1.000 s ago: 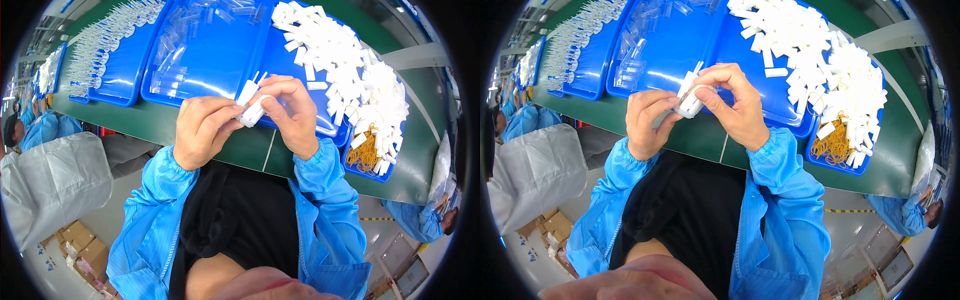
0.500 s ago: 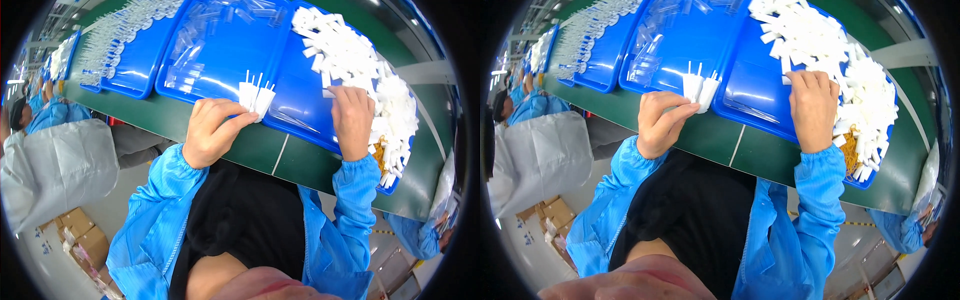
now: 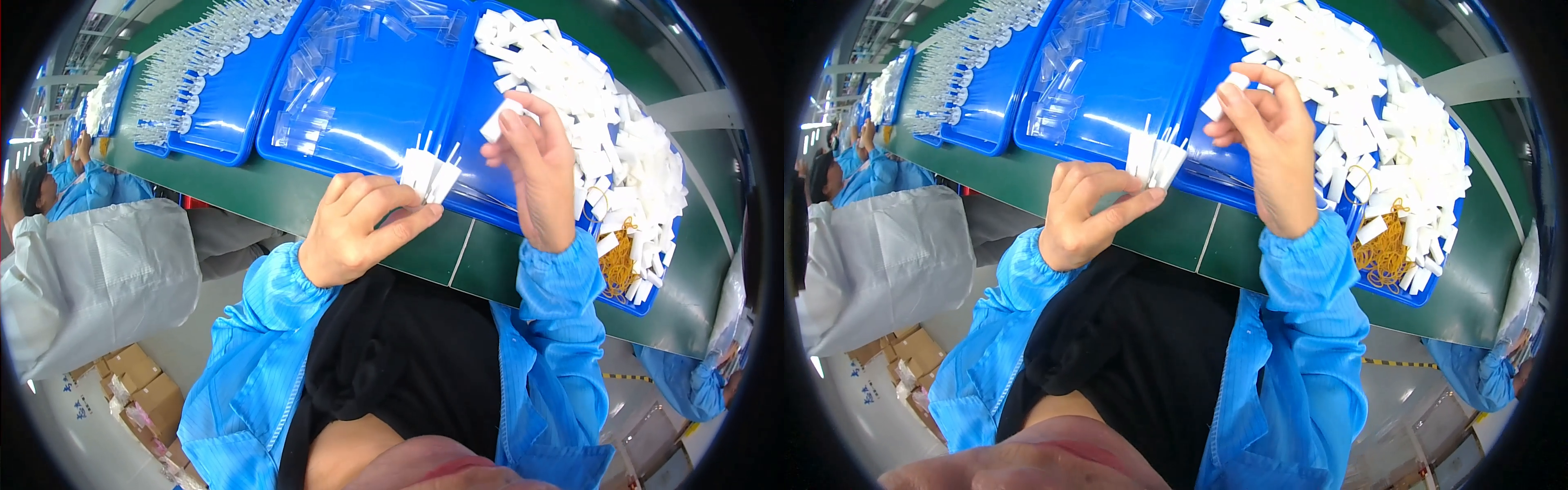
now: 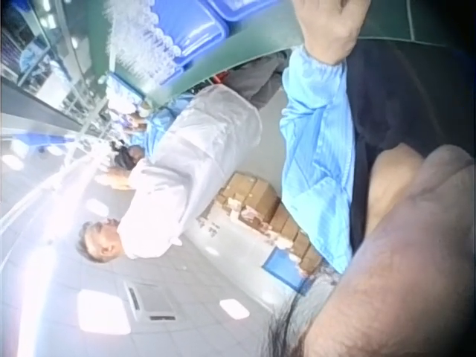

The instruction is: The person assembles small plastic components into a plastic casing, then secures the assembly with a rubber band.

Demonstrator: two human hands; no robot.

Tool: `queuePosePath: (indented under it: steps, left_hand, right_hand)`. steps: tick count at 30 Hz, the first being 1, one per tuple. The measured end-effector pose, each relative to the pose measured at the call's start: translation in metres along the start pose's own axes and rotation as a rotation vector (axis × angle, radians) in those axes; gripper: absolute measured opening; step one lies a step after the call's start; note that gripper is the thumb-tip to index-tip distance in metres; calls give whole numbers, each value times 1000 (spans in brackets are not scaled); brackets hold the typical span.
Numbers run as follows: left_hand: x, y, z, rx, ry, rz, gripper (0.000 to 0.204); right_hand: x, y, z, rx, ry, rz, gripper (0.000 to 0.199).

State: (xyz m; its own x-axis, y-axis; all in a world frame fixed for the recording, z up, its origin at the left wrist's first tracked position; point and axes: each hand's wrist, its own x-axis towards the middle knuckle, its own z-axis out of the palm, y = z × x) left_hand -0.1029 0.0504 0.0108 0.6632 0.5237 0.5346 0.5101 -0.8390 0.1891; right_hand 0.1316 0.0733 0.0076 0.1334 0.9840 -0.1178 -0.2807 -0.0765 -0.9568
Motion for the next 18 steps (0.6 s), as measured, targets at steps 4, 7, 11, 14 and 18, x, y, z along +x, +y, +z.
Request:
queuePosePath:
  steps: [4,7,11,14,18]
  left_hand:
    - [2,4,-2,-11,-32,13,36]
    - [2,5,-2,-8,-40,5,35]
    - [2,5,-4,-29,-78,-4,34]
    - [4,4,-3,-11,-81,7,34]
    - [1,5,-1,9,-100,17,35]
  right_hand:
    - [4,9,7,-17,-49,48,31]
    - [2,6,9,-55,-108,100,27]
    - [0,9,9,-93,-145,87,23]
    - [-4,9,12,-215,-123,45,20]
    - [-6,8,13,-315,-82,-56,18]
